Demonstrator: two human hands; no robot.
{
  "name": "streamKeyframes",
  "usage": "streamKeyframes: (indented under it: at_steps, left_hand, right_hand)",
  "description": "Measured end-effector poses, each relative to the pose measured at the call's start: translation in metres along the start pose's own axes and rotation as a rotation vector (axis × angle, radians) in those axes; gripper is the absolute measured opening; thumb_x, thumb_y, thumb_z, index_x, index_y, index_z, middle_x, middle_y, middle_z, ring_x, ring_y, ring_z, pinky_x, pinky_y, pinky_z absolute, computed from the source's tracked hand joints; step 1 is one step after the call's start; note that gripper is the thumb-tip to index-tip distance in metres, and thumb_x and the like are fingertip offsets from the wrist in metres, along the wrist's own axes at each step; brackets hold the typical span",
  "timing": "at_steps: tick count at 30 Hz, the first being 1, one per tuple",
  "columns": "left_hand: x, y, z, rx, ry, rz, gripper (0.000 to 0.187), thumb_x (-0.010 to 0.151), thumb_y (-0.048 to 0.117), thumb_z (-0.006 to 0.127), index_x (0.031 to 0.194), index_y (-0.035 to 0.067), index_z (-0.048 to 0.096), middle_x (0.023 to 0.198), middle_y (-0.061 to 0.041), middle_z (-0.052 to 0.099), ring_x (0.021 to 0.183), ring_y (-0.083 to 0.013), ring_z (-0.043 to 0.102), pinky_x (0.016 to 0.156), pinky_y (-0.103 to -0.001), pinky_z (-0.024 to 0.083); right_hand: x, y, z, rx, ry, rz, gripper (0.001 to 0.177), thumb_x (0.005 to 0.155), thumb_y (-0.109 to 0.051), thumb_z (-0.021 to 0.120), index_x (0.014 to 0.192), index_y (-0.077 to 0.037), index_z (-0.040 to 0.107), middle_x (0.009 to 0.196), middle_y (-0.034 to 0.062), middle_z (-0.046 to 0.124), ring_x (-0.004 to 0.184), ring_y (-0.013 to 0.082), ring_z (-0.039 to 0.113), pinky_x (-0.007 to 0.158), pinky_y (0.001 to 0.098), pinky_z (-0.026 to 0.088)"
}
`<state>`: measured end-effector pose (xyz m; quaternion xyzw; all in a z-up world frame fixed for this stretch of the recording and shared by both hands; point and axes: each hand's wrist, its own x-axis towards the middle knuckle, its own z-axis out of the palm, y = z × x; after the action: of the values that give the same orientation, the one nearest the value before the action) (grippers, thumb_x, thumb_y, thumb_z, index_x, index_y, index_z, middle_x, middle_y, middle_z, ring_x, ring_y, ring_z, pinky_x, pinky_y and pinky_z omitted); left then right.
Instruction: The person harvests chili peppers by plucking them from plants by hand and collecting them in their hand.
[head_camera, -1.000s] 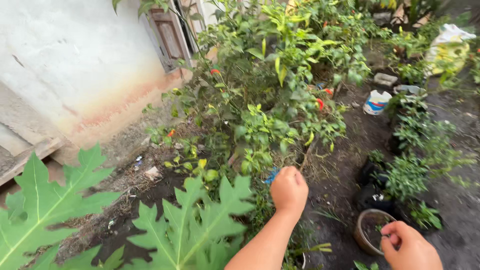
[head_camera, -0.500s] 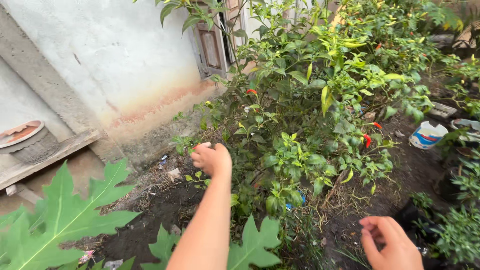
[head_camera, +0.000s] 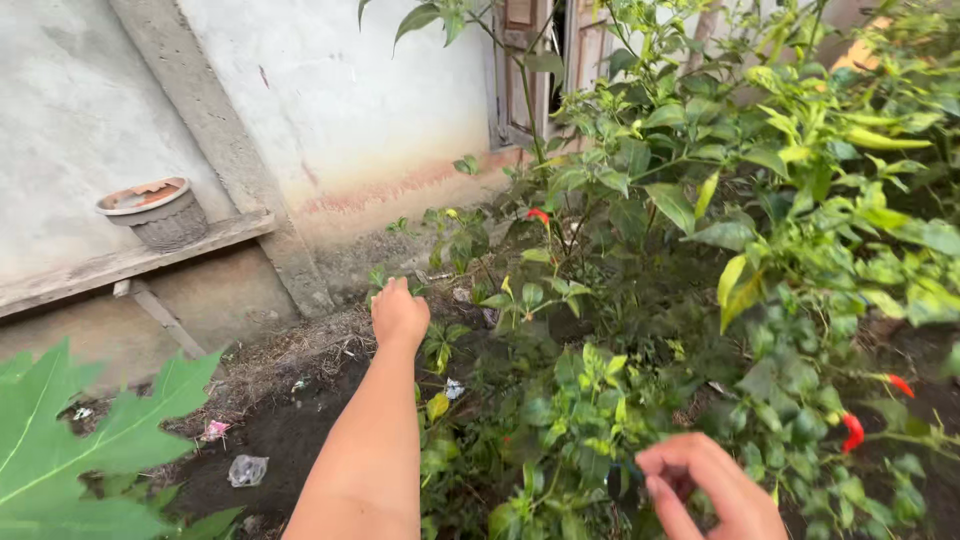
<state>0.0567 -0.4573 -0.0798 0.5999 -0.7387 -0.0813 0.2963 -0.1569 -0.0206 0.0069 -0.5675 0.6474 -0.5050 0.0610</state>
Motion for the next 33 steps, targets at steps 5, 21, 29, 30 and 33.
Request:
streamKeyframes:
  at_steps: [5,21,29,30,33]
  left_hand:
    - [-0.025,0.011,-0.001,-0.141,0.078,-0.055,0.033,0.088,0.018,0.069,0.118,0.005,0.069,0.115,-0.018,0.068,0.11,-0.0365,0.064,0.103,-0.049,0.044]
    - [-0.066,0.015,-0.021,-0.477,0.139,-0.21,0.019,0.089,0.015,0.059,0.086,0.004,0.075,0.088,-0.013,0.078,0.085,-0.0274,0.077,0.081,-0.037,0.058]
    - [-0.079,0.03,-0.051,-0.347,0.073,-0.293,0.02,0.09,0.02,0.062,0.089,0.011,0.08,0.089,-0.01,0.078,0.084,-0.027,0.076,0.08,-0.038,0.057]
    - [-0.081,0.033,-0.057,-0.335,0.045,-0.323,0.019,0.09,0.023,0.064,0.089,0.015,0.081,0.089,-0.007,0.078,0.085,-0.026,0.075,0.079,-0.039,0.056]
    - [-0.084,0.043,-0.073,-0.279,-0.024,-0.266,0.022,0.094,0.026,0.062,0.088,0.015,0.081,0.086,-0.006,0.077,0.081,-0.0275,0.075,0.077,-0.041,0.057]
  right_hand:
    - [0.002,0.059,0.015,0.12,-0.002,0.018,0.018,0.071,0.009,0.073,0.082,-0.005,0.075,0.081,0.0029,0.069,0.06,0.0069,0.069,0.057,0.0226,0.055]
    - [0.041,0.089,0.014,0.219,-0.181,-0.024,0.02,0.075,0.005,0.074,0.091,-0.006,0.074,0.091,0.0027,0.071,0.073,0.0076,0.076,0.066,0.0249,0.06]
    - [0.057,0.083,0.006,0.189,-0.296,0.064,0.029,0.078,0.001,0.074,0.104,-0.011,0.075,0.096,0.0009,0.069,0.078,0.0078,0.075,0.065,0.0251,0.06]
    - [0.058,0.083,0.007,0.188,-0.293,0.061,0.029,0.078,0.001,0.074,0.104,-0.011,0.075,0.096,0.0009,0.069,0.078,0.0078,0.075,0.065,0.0251,0.06]
    - [0.059,0.083,0.01,0.227,-0.275,0.041,0.024,0.078,-0.001,0.074,0.101,-0.01,0.075,0.095,0.0011,0.069,0.075,0.0082,0.074,0.064,0.0247,0.059]
